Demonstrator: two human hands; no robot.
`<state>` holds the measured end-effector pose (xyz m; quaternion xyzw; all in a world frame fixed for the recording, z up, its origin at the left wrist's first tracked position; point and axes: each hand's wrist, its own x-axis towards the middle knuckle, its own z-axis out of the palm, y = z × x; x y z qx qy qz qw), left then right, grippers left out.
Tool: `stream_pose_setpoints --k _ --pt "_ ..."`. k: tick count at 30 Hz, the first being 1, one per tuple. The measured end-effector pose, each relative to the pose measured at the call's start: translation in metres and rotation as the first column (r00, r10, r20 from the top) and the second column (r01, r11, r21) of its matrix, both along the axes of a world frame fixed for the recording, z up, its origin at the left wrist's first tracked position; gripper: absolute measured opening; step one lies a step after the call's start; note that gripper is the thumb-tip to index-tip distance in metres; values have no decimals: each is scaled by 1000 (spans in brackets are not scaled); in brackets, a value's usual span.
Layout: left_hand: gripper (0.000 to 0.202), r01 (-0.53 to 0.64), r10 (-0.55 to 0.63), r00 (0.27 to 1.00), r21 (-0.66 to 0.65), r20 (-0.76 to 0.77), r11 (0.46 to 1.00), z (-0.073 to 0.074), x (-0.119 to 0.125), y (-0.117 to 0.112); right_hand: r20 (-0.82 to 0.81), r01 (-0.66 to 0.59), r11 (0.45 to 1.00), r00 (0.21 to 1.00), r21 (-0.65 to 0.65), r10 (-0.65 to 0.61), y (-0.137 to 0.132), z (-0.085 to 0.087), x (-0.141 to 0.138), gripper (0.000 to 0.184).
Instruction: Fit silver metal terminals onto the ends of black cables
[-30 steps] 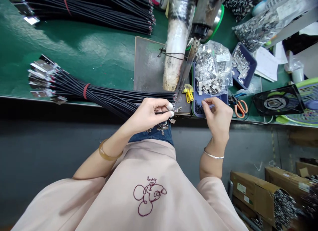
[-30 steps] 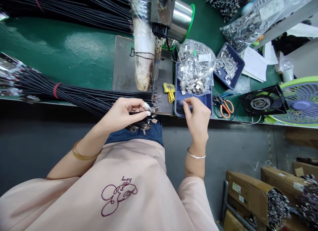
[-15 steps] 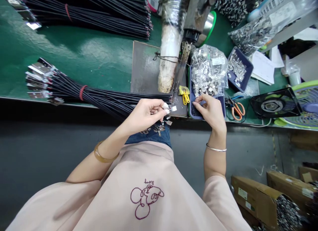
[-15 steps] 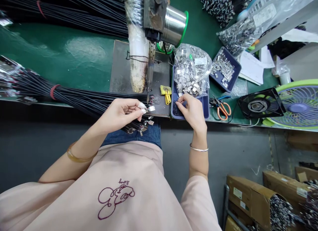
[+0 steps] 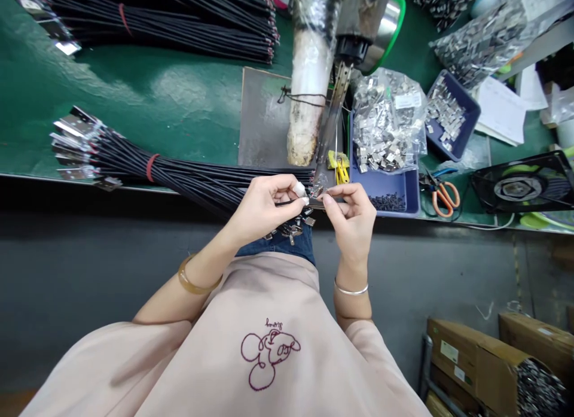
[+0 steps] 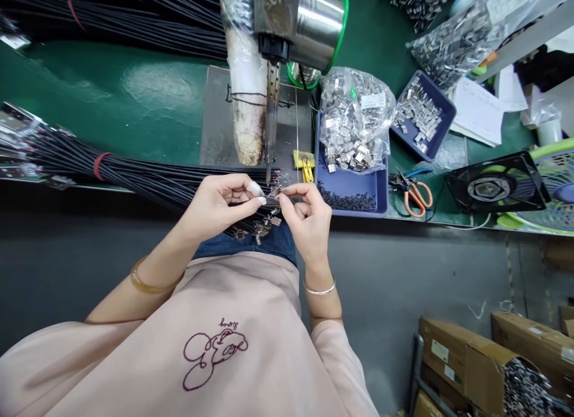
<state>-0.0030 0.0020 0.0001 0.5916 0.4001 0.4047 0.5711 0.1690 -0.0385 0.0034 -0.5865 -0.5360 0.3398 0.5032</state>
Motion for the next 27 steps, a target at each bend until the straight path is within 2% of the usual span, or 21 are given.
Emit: stream_pose_setpoints --k 6,12,15,18,21,23,25,27 --pt "11 6 -5 1000 24 -19 1000 -1 -1 0 8 -18 1000 1000 -4 18 0 0 0 9" --pt "11 18 -17 1000 39 -21 999 -2 -1 0 120 -26 1000 992 0 26 -3 3 -3 8" --pt "10 31 -30 999 44 -21 999 -1 -2 0 259 -26 998 966 60 9 -4 4 -7 7" --pt "8 40 -40 999 16 13 999 0 -2 0 352 15 986 933 164 -73 -6 6 -7 11" --pt "13 9 -9 999 -5 44 1000 0 0 -2 223 123 954 956 274 -188 -9 9 -3 13" --pt "13 -34 33 998 10 55 999 0 3 -3 128 167 941 969 295 -212 -11 11 0 16" --pt "13 -73 71 995 18 63 997 0 6 -4 131 153 948 972 280 -196 -12 12 1 16" --pt "13 -97 97 994 7 60 995 0 8 -4 203 102 956 966 275 -162 -13 11 0 11"
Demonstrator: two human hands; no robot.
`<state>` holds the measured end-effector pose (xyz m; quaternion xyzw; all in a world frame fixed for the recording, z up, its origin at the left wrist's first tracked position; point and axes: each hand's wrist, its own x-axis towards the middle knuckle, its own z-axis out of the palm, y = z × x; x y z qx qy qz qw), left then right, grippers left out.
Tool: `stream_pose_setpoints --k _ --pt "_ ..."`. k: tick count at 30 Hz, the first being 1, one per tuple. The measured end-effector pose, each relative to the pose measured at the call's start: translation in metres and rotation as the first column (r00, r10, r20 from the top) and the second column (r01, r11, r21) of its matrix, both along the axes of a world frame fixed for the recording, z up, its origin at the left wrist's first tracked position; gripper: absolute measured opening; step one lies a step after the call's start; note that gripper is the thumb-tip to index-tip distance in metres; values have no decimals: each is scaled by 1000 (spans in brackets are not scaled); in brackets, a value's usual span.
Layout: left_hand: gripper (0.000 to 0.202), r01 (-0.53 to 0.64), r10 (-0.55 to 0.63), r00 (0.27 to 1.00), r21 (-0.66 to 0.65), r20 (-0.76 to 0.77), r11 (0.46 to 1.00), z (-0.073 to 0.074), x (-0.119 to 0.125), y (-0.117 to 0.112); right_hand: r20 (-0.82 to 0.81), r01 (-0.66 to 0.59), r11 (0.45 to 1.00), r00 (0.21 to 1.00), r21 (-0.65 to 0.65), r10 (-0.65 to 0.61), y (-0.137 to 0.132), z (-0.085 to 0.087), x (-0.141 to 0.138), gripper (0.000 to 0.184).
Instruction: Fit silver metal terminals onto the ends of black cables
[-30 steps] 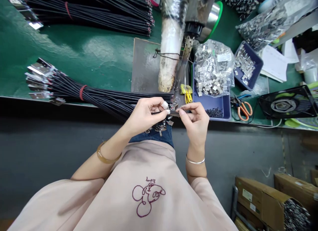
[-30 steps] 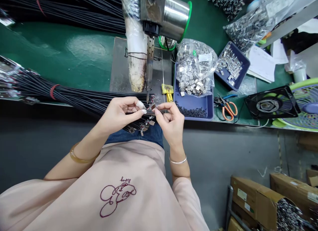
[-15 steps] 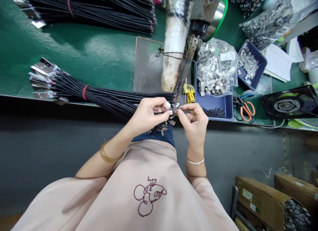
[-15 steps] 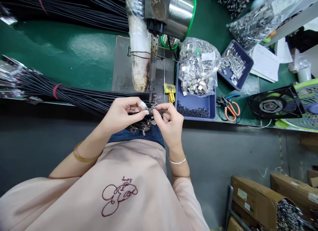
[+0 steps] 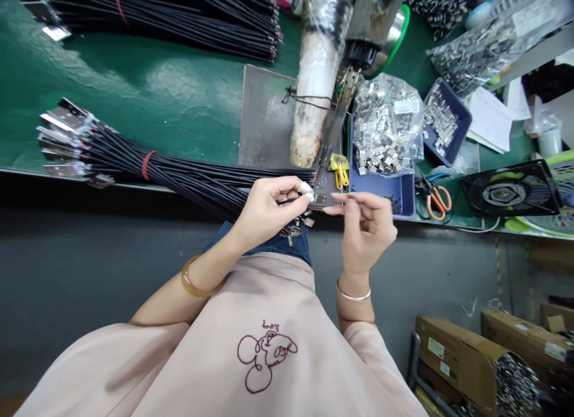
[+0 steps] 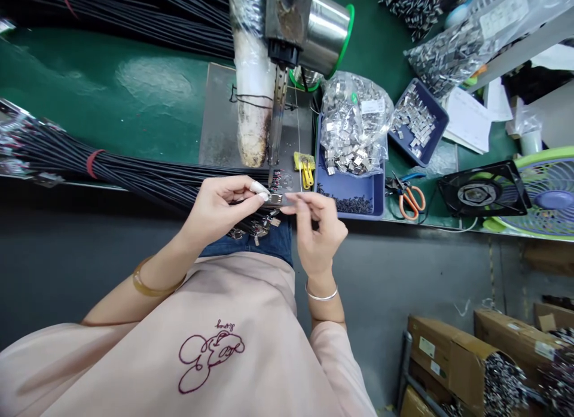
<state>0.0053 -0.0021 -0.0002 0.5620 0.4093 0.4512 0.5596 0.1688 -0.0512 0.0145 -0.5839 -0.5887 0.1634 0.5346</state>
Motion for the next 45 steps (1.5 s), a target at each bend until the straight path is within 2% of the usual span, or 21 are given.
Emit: stream_pose_setpoints --k 4,11,19,27,35,38,40,41,43,45 --pt "13 -27 26 1000 -19 -11 999 2 2 0 106 -79 997 991 -12 80 4 -3 -4 2" --pt "11 -79 78 997 -35 -12 996 7 6 2 44 -101 989 993 -106 106 11 -3 -5 8" --pt "12 -104 104 995 -33 7 994 9 6 2 79 -136 987 987 -88 143 20 3 -6 6" --pt "15 -56 54 997 -43 -58 998 9 6 2 12 -168 976 985 -141 171 16 5 -3 11" --pt "14 -31 31 995 2 -95 1000 5 5 1 94 -154 980 982 -126 167 12 3 -1 7" --pt "14 45 -36 992 79 -118 996 7 -2 0 111 -107 990 987 -97 117 9 1 2 4" --pt "15 79 -40 982 210 -184 975 9 -12 -1 103 -51 996 993 -68 58 6 -2 4 5" --pt "15 71 1 970 289 -241 955 9 -18 -2 90 -24 998 996 -52 28 5 -4 6 7" --pt "16 90 103 912 440 -397 894 10 -31 -3 57 23 999 998 -28 -21 4 -7 8 9" --pt "21 214 115 826 495 -551 842 9 -46 -4 39 59 998 998 -12 -58 4 -9 10 11"
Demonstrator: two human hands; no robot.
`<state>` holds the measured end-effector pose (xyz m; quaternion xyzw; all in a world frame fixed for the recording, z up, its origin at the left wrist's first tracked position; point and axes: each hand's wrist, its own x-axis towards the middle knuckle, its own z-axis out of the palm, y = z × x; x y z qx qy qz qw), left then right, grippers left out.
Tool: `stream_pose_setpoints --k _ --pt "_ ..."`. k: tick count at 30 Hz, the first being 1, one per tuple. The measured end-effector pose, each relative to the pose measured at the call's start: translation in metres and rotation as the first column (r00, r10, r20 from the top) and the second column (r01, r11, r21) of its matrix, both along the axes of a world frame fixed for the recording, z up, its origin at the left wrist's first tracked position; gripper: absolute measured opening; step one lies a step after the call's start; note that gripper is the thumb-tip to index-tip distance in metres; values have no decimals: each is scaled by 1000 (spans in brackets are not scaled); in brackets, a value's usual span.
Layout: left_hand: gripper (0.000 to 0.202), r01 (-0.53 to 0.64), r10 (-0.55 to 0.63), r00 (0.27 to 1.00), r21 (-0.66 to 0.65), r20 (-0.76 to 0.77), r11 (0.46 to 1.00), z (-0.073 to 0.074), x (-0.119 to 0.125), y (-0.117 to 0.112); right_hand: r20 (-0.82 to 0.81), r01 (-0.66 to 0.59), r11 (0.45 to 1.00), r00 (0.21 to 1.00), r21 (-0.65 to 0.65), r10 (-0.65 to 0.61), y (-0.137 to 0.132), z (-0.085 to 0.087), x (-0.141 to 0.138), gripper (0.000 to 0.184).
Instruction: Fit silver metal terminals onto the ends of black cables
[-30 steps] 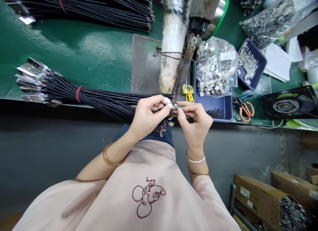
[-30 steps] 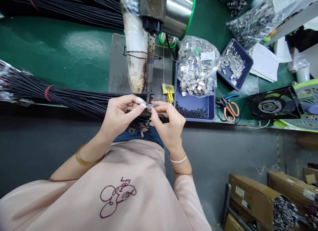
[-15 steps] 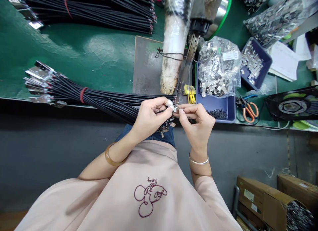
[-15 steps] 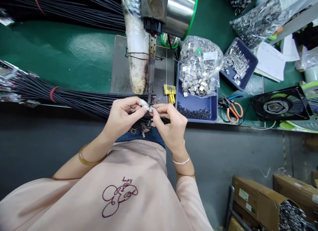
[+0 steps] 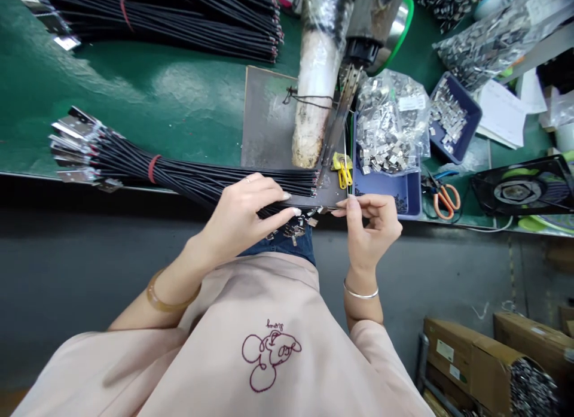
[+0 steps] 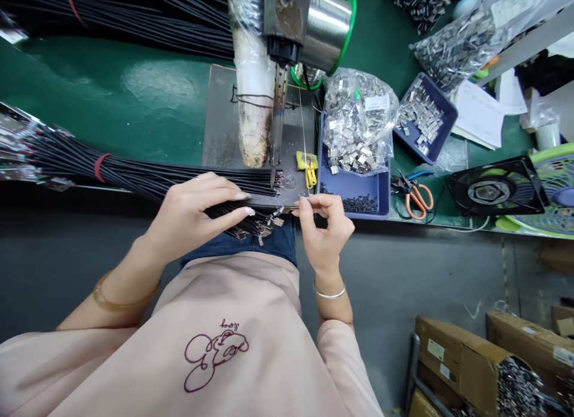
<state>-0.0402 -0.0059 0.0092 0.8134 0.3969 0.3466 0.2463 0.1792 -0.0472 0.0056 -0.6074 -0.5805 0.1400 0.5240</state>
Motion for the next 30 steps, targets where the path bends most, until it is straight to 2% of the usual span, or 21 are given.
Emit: stream_pose_setpoints --k 4,8,10,14,19,25,27,30 --pt "35 126 -98 952 80 -290 989 -5 -26 -4 36 53 998 998 36 -55 0 1 4 13" --pt "60 300 -206 859 134 -468 945 -10 -53 -4 25 118 990 992 81 -121 -2 4 9 12" --pt "65 378 -254 813 144 -524 914 -12 -65 -2 -1 145 983 989 109 -146 -3 5 11 11" --pt "74 458 -311 774 149 -552 876 -25 -82 5 -22 173 970 985 173 -171 -5 4 16 8" --pt "69 423 -226 825 302 -518 854 -42 -85 10 -30 208 945 978 251 -207 -12 5 18 9" --pt "79 432 -289 823 207 -489 878 -39 -90 14 -31 218 923 975 316 -219 -21 8 23 10" --pt "78 437 -266 810 237 -523 868 -41 -91 18 -28 205 923 978 325 -207 -23 6 23 9" --pt "68 451 -183 790 353 -585 820 -46 -89 25 -42 192 918 981 348 -190 -26 5 22 8"
